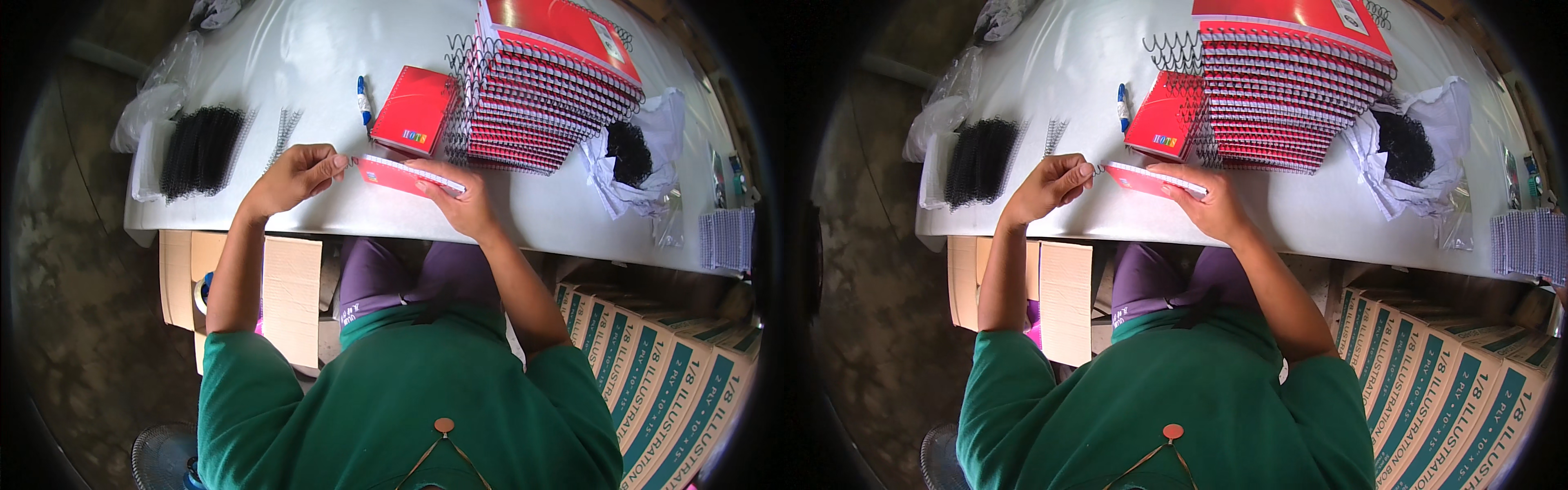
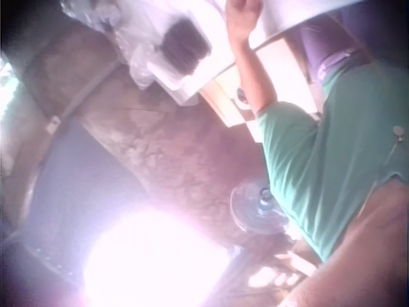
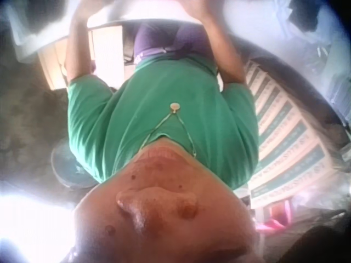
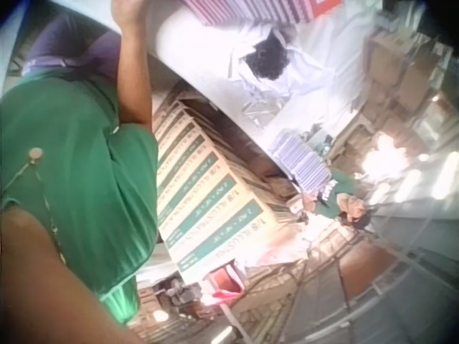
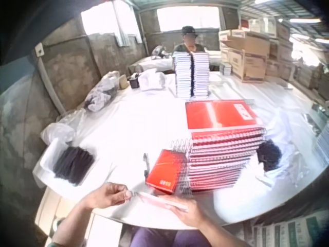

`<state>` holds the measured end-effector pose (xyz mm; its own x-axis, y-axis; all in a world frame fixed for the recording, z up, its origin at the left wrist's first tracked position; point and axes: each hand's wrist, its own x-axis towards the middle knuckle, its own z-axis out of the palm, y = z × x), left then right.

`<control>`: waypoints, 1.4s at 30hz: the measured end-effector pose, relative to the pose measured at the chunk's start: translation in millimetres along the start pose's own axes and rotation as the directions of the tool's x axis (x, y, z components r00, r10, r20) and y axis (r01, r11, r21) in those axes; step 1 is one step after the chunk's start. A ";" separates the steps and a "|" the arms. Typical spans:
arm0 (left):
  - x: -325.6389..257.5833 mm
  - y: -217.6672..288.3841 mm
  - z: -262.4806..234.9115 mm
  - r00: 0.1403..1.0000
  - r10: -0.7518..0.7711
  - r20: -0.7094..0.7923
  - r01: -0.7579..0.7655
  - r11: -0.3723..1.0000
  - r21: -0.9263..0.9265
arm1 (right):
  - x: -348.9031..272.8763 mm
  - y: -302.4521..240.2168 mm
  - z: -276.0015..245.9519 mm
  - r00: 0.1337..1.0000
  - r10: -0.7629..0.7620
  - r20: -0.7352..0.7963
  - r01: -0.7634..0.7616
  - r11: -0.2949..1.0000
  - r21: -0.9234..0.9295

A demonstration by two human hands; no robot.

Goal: The person assembles spiral notebooks by inserting wire coils into the pre-punched holes of stacks of paper and covers. The person picks up a wire coil and threads it through the notebook holes by hand, kemudian repeats this for multiple notebooks and places them in a stack.

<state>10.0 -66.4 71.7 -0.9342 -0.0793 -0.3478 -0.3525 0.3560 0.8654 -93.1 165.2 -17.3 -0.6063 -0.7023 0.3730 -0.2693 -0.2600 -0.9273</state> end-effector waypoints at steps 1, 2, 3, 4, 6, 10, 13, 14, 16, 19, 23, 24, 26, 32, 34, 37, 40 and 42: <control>-0.1 -0.8 0.4 0.999 -0.029 0.015 0.029 1.000 0.012 | -0.1 -0.4 -0.3 1.000 0.001 0.013 -0.001 1.000 -0.004; 0.7 -1.1 1.7 0.999 -0.045 0.004 0.045 0.999 0.001 | -0.4 -0.3 -0.6 1.000 0.000 0.012 0.000 1.000 -0.003; 2.2 -0.6 2.1 0.997 -0.073 -0.025 0.072 0.997 -0.033 | -0.4 0.2 -0.5 1.000 0.000 0.011 0.000 1.000 -0.002; 4.0 -0.1 1.9 0.993 -0.102 -0.053 0.099 0.993 -0.068 | -0.4 0.5 -0.2 1.000 0.000 0.011 0.000 1.000 0.000; 4.8 1.5 1.6 0.987 -0.151 -0.061 0.146 0.986 -0.075 | -0.5 0.8 -0.4 1.000 0.001 0.002 -0.001 1.000 0.011; 7.2 -2.9 0.7 0.997 -0.022 -0.075 0.018 0.998 -0.055 | -1.1 5.0 1.0 1.000 -0.022 -0.019 0.023 1.000 0.021; 5.0 3.4 -5.4 0.997 0.070 -0.041 -0.070 0.998 0.008 | -0.2 4.4 -0.6 0.997 -0.083 0.008 0.083 0.996 -0.023; 3.3 7.1 -7.8 0.997 0.073 -0.010 -0.072 0.996 0.048 | -0.5 4.4 0.1 0.998 -0.068 -0.006 0.068 0.998 -0.010; 1.7 9.1 -4.1 1.000 -0.008 0.015 0.008 1.000 0.029 | -1.8 4.9 2.1 0.999 -0.036 -0.036 0.037 0.999 0.017; 0.7 6.4 -2.5 0.993 -0.112 0.042 0.113 0.993 -0.019 | -0.9 4.9 0.3 0.994 -0.106 0.003 0.106 0.992 -0.075; 1.2 -5.3 2.4 0.997 0.081 0.001 -0.080 0.986 -0.147 | -1.9 4.6 1.7 0.995 -0.099 -0.015 0.098 0.994 -0.046; 3.0 -10.9 2.5 0.979 0.205 -0.005 -0.205 0.974 -0.098 | -1.6 3.1 1.8 0.995 -0.100 -0.013 0.099 0.994 -0.049; 0.7 -0.3 -0.8 0.975 0.220 0.037 -0.222 0.974 0.048 | -1.3 0.2 0.1 0.995 -0.101 -0.021 0.100 0.994 -0.036; -3.5 19.2 -1.3 0.946 0.318 0.060 -0.249 0.597 0.762 | -3.0 9.3 -1.4 0.996 0.067 0.064 -0.059 0.991 -0.117; -4.8 34.2 7.5 0.944 0.328 0.021 -0.194 0.504 0.842 | -3.1 0.3 -2.4 0.994 0.062 0.085 -0.047 0.983 -0.177; -3.4 20.6 35.4 0.665 0.734 -0.134 0.008 0.173 0.985 | -4.9 -12.3 1.7 0.998 -0.024 0.055 0.037 0.968 -0.247; -1.3 -79.3 82.2 0.633 0.765 -0.123 -0.157 0.282 0.946 | -15.0 -16.9 16.7 1.000 0.006 0.016 -0.002 0.976 -0.216; -17.1 -91.3 97.5 0.664 0.748 0.008 -0.183 0.152 0.971 | -21.0 -11.8 17.8 0.998 -0.057 -0.013 0.053 0.977 -0.208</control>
<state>63.6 -6.8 -36.5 -0.8831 0.2214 0.4136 0.1712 0.9729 -0.1554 -63.9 171.3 -14.7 -0.5994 -0.6779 0.4258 -0.4512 -0.1532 -0.8792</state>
